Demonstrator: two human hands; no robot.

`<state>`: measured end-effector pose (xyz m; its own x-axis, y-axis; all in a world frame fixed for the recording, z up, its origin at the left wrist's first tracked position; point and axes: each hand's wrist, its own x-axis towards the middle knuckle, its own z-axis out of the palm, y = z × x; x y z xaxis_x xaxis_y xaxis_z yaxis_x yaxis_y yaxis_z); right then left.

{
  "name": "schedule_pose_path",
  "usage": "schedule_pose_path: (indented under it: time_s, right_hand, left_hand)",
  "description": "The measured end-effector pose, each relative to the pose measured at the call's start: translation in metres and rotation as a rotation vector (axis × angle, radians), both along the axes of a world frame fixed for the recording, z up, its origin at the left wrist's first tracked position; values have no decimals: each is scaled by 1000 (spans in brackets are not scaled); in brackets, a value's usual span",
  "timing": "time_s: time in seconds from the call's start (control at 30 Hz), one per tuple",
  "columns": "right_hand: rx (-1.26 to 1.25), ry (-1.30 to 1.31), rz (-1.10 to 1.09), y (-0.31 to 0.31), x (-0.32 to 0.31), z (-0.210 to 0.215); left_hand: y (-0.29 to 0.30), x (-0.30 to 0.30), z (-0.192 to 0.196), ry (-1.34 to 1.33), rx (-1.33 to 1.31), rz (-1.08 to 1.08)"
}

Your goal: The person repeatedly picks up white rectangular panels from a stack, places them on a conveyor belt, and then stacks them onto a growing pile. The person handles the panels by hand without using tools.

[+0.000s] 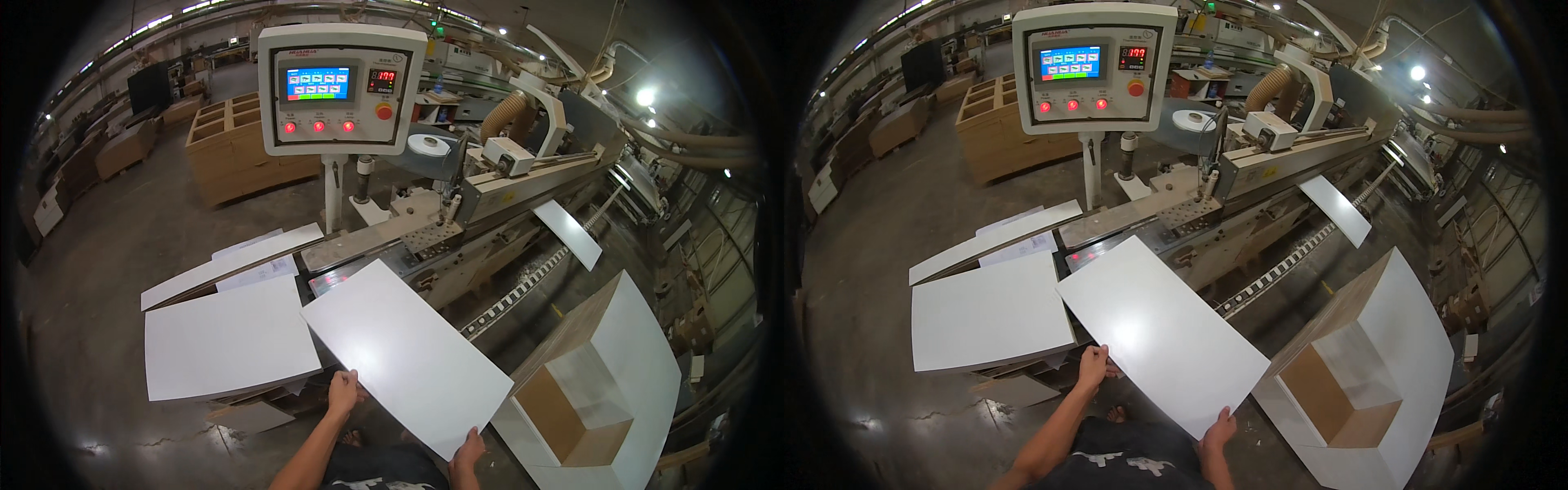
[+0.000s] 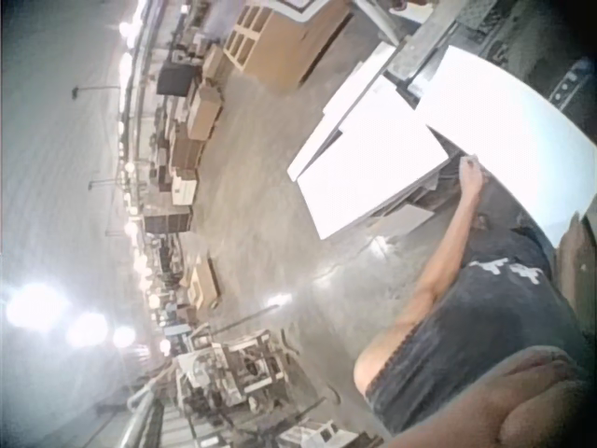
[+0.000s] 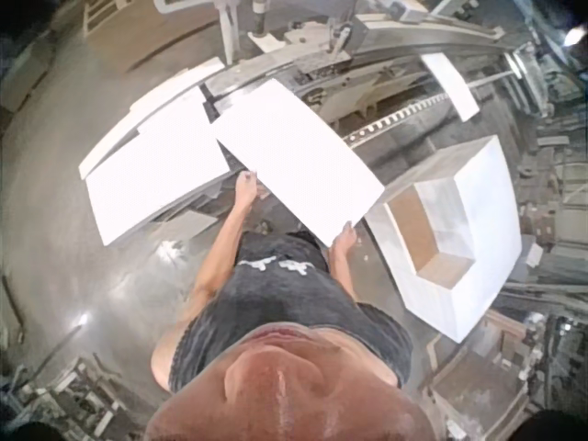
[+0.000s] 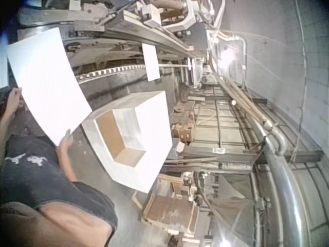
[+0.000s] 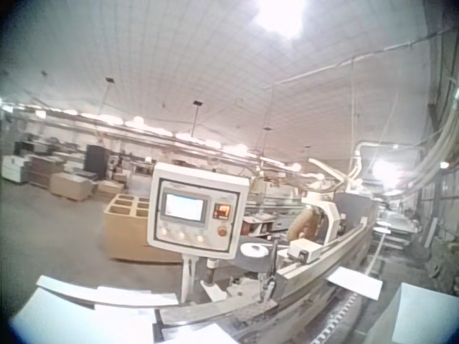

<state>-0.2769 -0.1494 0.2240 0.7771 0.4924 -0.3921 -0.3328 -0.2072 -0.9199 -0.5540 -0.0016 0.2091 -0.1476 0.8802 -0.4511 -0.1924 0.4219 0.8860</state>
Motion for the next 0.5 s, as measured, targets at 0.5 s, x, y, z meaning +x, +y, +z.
schedule_pose_path:
  time_s: [0.5]
  right_hand:
    - [-60,393,140,47,-47,15]
  left_hand:
    - [70,2,-8,122,47,89]
